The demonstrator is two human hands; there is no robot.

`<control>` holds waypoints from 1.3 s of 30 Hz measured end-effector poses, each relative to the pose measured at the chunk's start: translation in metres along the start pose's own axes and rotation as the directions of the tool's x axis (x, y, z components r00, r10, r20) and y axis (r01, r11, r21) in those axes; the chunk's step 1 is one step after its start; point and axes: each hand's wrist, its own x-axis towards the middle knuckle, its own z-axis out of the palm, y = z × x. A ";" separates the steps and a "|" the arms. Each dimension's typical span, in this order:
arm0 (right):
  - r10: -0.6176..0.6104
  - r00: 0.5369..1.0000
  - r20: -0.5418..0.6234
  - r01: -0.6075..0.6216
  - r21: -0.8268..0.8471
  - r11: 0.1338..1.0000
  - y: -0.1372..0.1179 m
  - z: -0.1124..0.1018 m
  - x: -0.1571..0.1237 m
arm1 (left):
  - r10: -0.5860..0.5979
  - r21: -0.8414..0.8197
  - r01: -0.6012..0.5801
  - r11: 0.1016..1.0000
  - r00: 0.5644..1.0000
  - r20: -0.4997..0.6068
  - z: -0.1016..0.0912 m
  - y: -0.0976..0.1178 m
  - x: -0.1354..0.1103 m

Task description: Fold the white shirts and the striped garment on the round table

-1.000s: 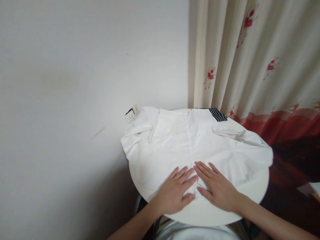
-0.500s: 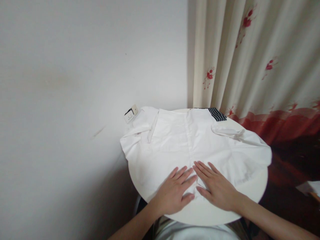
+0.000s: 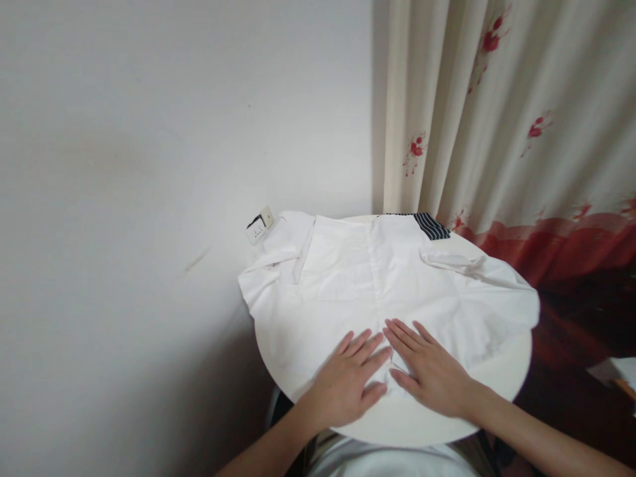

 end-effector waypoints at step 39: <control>-0.010 0.998 -0.063 0.011 0.015 1.000 0.003 0.007 -0.002 | -0.623 0.080 0.755 0.651 0.592 -0.511 -0.153 -0.273 0.020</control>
